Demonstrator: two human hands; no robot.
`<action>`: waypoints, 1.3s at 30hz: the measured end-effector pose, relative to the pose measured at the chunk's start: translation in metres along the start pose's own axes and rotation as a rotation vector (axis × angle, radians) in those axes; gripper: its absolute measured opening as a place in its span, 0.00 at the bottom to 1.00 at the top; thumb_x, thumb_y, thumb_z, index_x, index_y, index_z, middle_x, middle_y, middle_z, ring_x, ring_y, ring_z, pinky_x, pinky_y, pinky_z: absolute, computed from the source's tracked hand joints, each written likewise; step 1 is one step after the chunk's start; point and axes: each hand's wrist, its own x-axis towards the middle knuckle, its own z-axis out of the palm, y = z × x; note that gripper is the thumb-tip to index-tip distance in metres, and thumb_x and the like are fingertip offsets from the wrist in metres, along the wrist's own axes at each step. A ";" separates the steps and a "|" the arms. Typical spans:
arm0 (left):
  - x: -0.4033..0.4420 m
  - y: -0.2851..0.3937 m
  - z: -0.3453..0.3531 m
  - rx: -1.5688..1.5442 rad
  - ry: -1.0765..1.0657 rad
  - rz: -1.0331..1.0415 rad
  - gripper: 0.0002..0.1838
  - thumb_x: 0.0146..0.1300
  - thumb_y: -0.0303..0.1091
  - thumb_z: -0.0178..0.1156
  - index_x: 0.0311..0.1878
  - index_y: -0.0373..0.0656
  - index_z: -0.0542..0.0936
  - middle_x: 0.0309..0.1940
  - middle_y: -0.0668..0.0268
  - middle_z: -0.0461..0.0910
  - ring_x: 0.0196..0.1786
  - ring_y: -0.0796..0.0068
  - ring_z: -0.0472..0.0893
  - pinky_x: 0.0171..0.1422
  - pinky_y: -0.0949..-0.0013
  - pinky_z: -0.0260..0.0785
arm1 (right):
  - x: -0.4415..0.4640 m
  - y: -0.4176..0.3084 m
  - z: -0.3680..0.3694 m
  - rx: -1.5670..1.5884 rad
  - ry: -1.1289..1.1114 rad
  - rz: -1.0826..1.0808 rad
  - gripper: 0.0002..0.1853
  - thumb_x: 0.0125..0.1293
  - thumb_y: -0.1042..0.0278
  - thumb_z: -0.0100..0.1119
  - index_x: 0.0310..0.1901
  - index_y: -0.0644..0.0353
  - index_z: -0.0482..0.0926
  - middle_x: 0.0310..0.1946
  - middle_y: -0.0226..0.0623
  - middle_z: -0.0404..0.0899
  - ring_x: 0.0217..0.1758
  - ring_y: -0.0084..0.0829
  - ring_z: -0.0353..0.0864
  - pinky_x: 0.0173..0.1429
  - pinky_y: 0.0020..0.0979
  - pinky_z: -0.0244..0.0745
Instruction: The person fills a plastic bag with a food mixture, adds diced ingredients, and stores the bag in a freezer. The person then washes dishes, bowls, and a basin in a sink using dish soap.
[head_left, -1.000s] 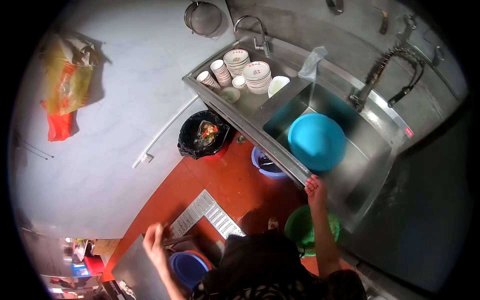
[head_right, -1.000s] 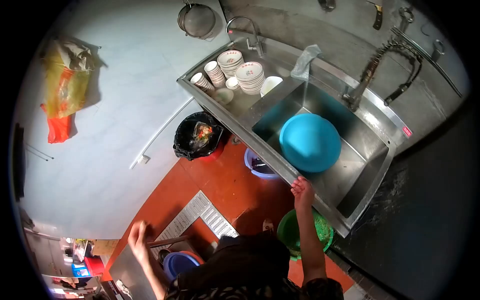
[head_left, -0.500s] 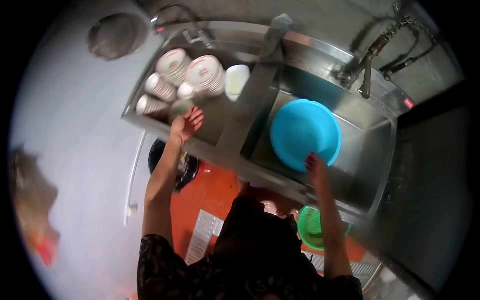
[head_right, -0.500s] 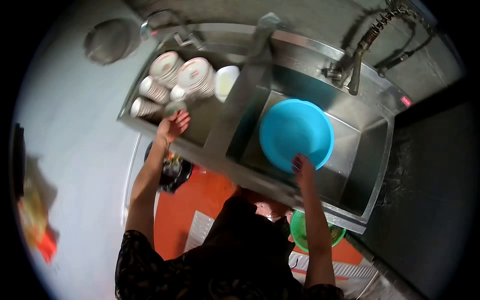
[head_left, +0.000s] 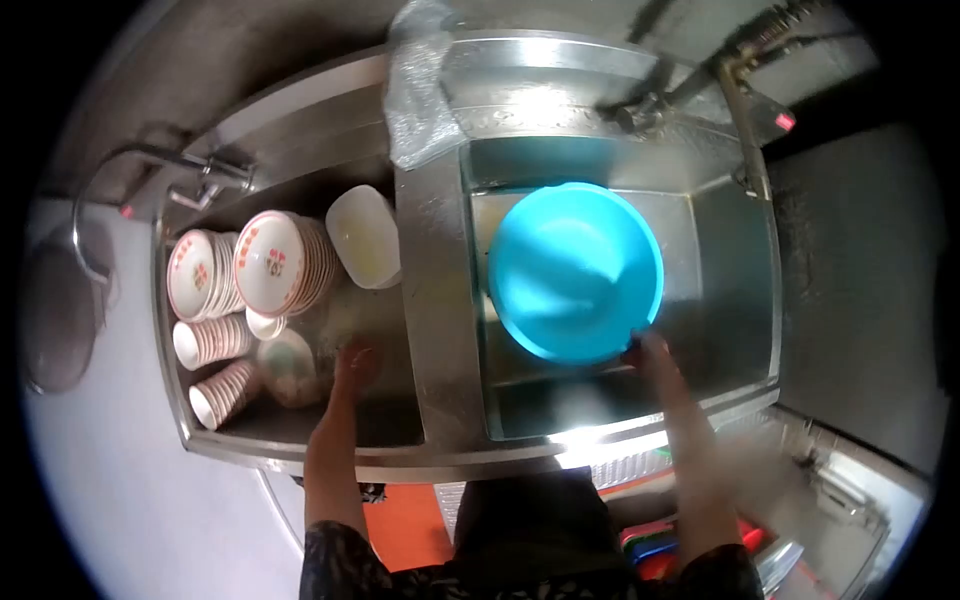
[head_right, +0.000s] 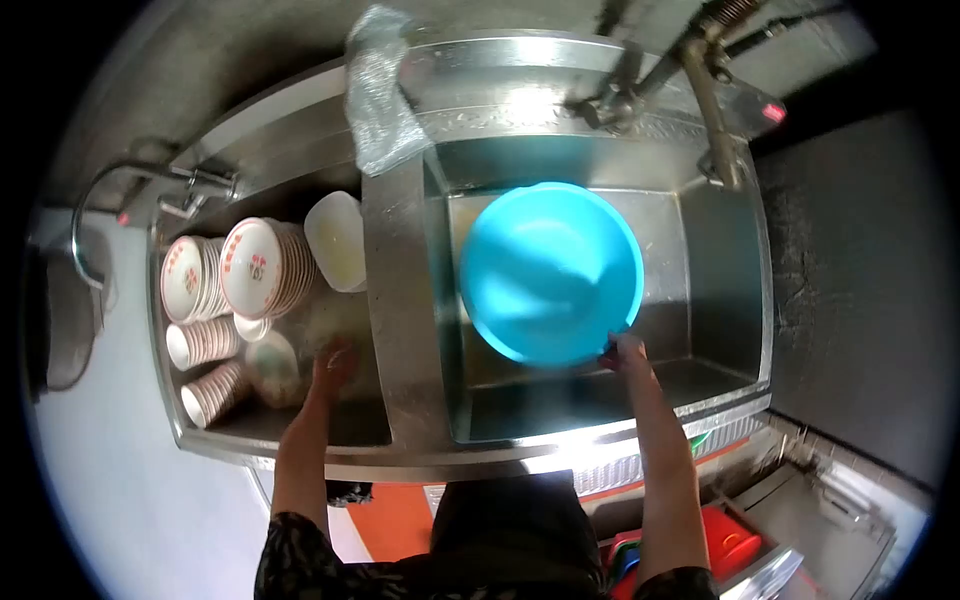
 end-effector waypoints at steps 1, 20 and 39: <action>0.022 -0.025 0.046 0.106 0.230 0.095 0.13 0.61 0.36 0.48 0.44 0.41 0.76 0.44 0.58 0.77 0.44 0.61 0.77 0.43 0.61 0.72 | 0.006 0.002 -0.004 -0.018 -0.068 -0.078 0.16 0.58 0.64 0.58 0.43 0.64 0.69 0.27 0.42 0.73 0.21 0.37 0.76 0.25 0.40 0.78; 0.190 -0.351 0.332 1.576 0.196 0.368 0.36 0.65 0.54 0.45 0.67 0.37 0.55 0.66 0.59 0.57 0.67 0.67 0.56 0.69 0.67 0.45 | -0.178 -0.021 0.132 0.705 -0.871 -0.319 0.26 0.68 0.50 0.42 0.61 0.58 0.61 0.58 0.35 0.65 0.62 0.30 0.63 0.63 0.35 0.58; -0.053 -0.103 0.263 0.888 0.452 0.310 0.27 0.67 0.43 0.46 0.64 0.36 0.61 0.62 0.58 0.63 0.63 0.63 0.64 0.66 0.59 0.56 | -0.254 0.120 0.378 -0.093 -1.024 -0.543 0.27 0.66 0.59 0.45 0.66 0.55 0.57 0.66 0.40 0.55 0.69 0.36 0.52 0.69 0.34 0.48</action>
